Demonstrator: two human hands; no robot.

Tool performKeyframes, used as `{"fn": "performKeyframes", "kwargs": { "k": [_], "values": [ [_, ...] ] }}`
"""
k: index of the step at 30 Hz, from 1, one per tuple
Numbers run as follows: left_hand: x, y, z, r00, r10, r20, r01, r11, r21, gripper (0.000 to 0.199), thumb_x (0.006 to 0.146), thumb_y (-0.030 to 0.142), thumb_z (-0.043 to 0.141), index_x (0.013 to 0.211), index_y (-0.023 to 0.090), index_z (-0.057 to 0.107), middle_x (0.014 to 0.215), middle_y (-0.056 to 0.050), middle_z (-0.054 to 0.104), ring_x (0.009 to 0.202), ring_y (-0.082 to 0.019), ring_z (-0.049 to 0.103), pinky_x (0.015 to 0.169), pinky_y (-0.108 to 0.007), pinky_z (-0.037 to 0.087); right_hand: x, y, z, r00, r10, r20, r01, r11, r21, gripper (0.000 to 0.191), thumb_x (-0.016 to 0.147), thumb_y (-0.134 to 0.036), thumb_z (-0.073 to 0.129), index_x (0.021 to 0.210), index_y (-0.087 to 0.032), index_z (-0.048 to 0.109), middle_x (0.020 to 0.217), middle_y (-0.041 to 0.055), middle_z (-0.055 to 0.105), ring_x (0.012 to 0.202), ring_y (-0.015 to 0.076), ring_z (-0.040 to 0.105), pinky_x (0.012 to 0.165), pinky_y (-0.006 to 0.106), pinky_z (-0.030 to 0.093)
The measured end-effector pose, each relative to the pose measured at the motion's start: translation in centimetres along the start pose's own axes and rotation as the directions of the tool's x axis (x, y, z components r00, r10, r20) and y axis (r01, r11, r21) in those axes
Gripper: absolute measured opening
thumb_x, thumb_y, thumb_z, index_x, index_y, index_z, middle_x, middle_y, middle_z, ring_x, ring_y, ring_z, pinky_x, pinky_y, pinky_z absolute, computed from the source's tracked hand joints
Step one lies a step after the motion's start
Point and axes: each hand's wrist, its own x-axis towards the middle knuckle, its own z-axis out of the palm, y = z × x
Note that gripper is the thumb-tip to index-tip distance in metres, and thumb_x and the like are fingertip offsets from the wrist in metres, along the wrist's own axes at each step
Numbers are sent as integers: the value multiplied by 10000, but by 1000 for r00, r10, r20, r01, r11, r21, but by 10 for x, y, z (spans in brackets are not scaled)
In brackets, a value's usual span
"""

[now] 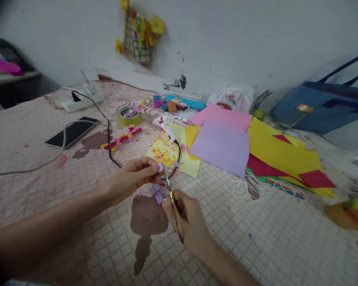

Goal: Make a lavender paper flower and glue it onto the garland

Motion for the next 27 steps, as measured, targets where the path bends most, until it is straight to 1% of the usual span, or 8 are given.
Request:
{"fn": "performKeyframes", "kwargs": {
  "k": [3, 8, 16, 20, 27],
  "values": [
    [0, -4, 1, 1000, 9, -23, -10, 1000, -22, 168, 739, 257, 640, 740, 121, 540, 703, -14, 606, 663, -103, 575, 718, -287, 457, 1, 0, 1, 1000, 7, -11, -7, 1000, -2, 466, 805, -629, 373, 667, -189, 439, 496, -66, 331, 430, 97, 354, 418, 235, 253],
    [-2, -8, 5, 999, 25, -43, -27, 998, -64, 161, 733, 247, 645, 731, 122, 543, 688, -15, 610, 655, -105, 573, 715, -289, 452, 2, 1, 1, 1000, -9, -14, 9, 1000, -30, 461, 818, -610, 371, 672, -182, 462, 499, -63, 340, 427, 94, 353, 418, 233, 253],
    [-3, -11, 9, 996, 42, -76, -49, 995, -89, 147, 737, 237, 640, 733, 110, 566, 701, -24, 610, 672, -105, 565, 711, -279, 445, 1, -2, 1, 999, -36, -37, 33, 997, -72, 433, 841, -566, 372, 645, -187, 447, 481, -60, 360, 429, 95, 363, 426, 232, 263],
    [-4, -11, 9, 994, 41, -97, -51, 994, -97, 146, 728, 232, 648, 726, 109, 569, 699, -20, 607, 671, -101, 565, 704, -266, 441, 2, 0, 1, 999, -28, -35, 26, 998, -53, 412, 843, -551, 385, 650, -191, 440, 481, -63, 360, 430, 96, 367, 424, 227, 263],
    [-3, -13, 9, 995, 58, -87, -67, 992, -103, 129, 747, 224, 627, 727, 113, 563, 700, -23, 606, 677, -106, 561, 707, -275, 438, 0, -1, 1, 1000, -13, -28, 12, 1000, -27, 399, 840, -542, 403, 647, -193, 425, 504, -63, 352, 440, 92, 357, 422, 223, 261]
  ]
}}
